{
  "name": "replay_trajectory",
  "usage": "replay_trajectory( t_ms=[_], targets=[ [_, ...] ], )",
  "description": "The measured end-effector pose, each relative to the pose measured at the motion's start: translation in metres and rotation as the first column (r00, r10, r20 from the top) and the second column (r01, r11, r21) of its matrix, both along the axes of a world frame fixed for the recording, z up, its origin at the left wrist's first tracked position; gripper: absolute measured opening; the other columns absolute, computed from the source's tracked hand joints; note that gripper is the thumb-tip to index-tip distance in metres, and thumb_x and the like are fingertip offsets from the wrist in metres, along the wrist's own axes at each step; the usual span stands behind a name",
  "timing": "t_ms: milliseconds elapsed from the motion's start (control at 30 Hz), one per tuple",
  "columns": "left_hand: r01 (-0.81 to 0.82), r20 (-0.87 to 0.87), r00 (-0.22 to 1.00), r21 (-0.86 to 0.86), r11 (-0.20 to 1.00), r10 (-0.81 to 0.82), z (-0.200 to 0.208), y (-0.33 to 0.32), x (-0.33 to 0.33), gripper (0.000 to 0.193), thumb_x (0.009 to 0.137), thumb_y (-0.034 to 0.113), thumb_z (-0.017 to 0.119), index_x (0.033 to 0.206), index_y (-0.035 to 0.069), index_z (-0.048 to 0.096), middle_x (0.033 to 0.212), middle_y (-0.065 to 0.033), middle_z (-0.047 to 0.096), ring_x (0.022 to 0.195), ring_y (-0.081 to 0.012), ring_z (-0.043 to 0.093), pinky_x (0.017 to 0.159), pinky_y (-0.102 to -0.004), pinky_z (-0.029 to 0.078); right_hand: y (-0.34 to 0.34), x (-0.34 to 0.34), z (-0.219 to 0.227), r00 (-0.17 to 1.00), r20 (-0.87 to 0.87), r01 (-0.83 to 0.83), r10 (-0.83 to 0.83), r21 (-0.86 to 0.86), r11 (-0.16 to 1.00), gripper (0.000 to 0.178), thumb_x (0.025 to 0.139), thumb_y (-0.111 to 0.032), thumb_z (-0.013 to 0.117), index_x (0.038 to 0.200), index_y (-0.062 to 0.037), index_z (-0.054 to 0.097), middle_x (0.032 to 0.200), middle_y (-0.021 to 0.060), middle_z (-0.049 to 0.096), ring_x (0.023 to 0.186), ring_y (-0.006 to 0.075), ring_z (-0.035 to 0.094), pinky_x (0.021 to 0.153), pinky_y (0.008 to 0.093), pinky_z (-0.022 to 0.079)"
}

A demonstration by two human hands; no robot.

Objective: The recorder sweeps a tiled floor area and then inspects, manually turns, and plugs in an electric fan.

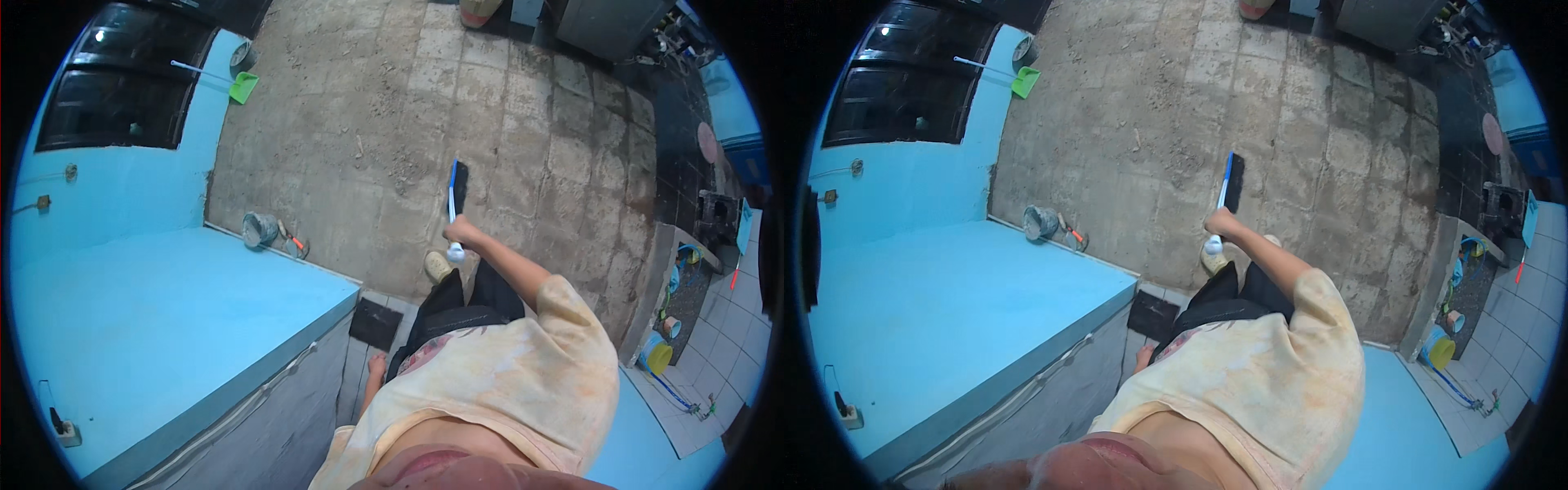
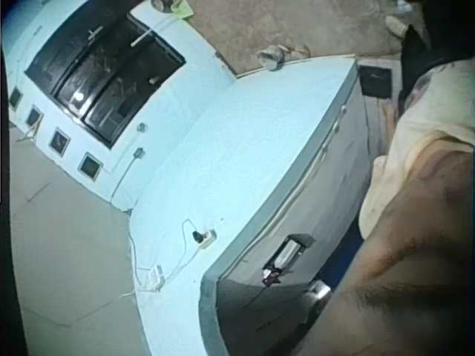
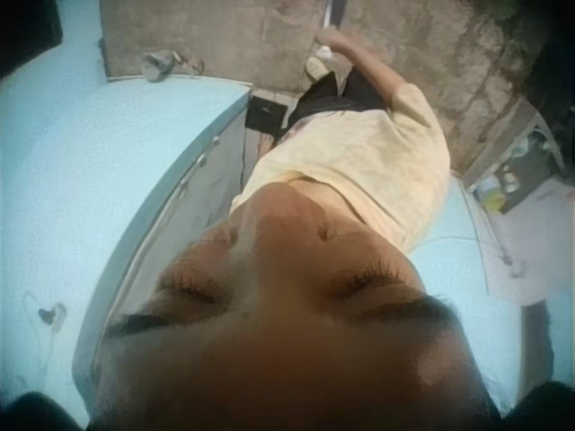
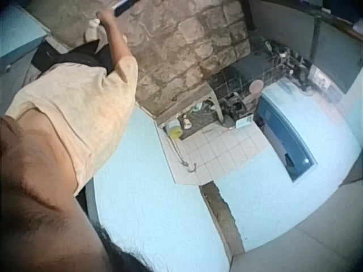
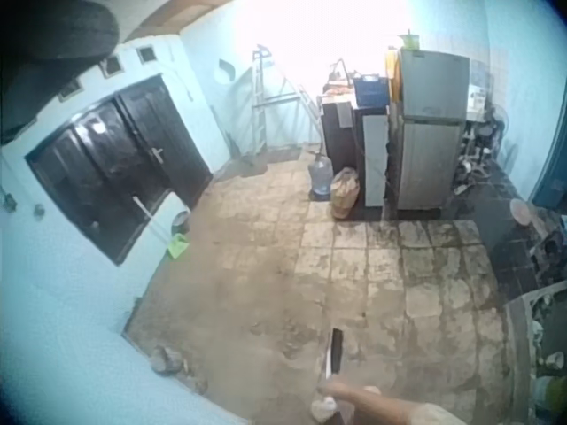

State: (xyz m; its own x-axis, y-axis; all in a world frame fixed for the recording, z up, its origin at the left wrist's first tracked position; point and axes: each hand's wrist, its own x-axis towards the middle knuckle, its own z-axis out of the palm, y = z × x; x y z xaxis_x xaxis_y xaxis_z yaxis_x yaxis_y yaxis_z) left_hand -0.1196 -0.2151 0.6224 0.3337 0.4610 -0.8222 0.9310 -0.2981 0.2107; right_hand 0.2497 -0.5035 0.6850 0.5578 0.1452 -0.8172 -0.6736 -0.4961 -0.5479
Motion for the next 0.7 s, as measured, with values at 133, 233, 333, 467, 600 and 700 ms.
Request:
replay_trajectory(
  t_ms=[133,233,333,467,600,700],
  targets=[
    [-0.134,0.098,0.986,-0.053,0.990,0.138,-0.048,0.028,-0.063,0.029,0.071,0.016,0.051,0.096,0.002,0.055,0.080,-0.0099,0.057,0.062,-0.0162,0.051,0.052,-0.0253,0.040,0.043,-0.005,-0.031,0.990,0.053,-0.133,0.132,0.019,0.991,0.024,0.063,-0.007,0.050,0.077,0.0125,0.049,0.069,0.0193,0.055,0.061,0.0261,0.057,0.049,0.0337,0.045],
    [-0.346,0.058,0.936,-0.021,0.938,0.346,-0.074,0.023,-0.085,0.029,0.071,0.015,0.051,0.097,0.001,0.055,0.085,-0.0094,0.057,0.069,-0.0162,0.052,0.059,-0.0265,0.041,0.063,-0.009,-0.006,0.998,0.052,-0.035,0.033,0.033,0.999,0.027,0.063,-0.010,0.051,0.078,0.0120,0.050,0.070,0.0199,0.055,0.063,0.0268,0.057,0.054,0.0349,0.045],
    [0.115,0.005,0.993,-0.012,0.993,-0.115,-0.043,0.017,-0.054,0.029,0.072,0.013,0.051,0.098,0.002,0.054,0.088,-0.0085,0.057,0.076,-0.0160,0.052,0.065,-0.0263,0.041,0.089,0.006,-0.062,0.994,0.101,0.032,-0.037,0.052,0.998,0.029,0.061,-0.012,0.054,0.078,0.0109,0.050,0.074,0.0203,0.055,0.071,0.0268,0.056,0.058,0.0352,0.044],
    [-0.241,0.092,0.966,-0.036,0.970,0.243,-0.024,0.014,-0.021,0.029,0.072,0.013,0.050,0.099,0.002,0.053,0.094,-0.0100,0.056,0.087,-0.0177,0.051,0.076,-0.0262,0.038,0.118,0.058,-0.108,0.956,0.237,0.147,-0.173,0.122,0.982,0.025,0.061,-0.010,0.056,0.072,0.0118,0.051,0.065,0.0134,0.053,0.056,0.0181,0.053,0.044,0.0311,0.041],
    [-0.285,0.159,0.947,0.015,0.958,0.279,-0.020,0.021,-0.019,0.029,0.072,0.012,0.050,0.099,0.002,0.053,0.096,-0.0114,0.055,0.091,-0.0186,0.049,0.080,-0.0264,0.036,0.102,0.076,-0.061,0.973,0.008,0.218,-0.231,0.304,0.927,0.014,0.065,-0.007,0.055,0.069,0.0063,0.053,0.057,0.0110,0.051,0.043,0.0167,0.050,0.036,0.0312,0.039],
    [-0.316,0.130,0.940,-0.016,0.949,0.315,-0.016,0.017,0.002,0.029,0.071,0.012,0.051,0.098,0.001,0.053,0.096,-0.0120,0.055,0.092,-0.0195,0.049,0.081,-0.0267,0.036,0.030,0.071,-0.105,0.976,-0.018,0.207,-0.218,0.406,0.890,0.012,0.071,-0.008,0.049,0.067,0.0034,0.051,0.055,0.0092,0.050,0.041,0.0149,0.048,0.035,0.0282,0.037]
  ],
)
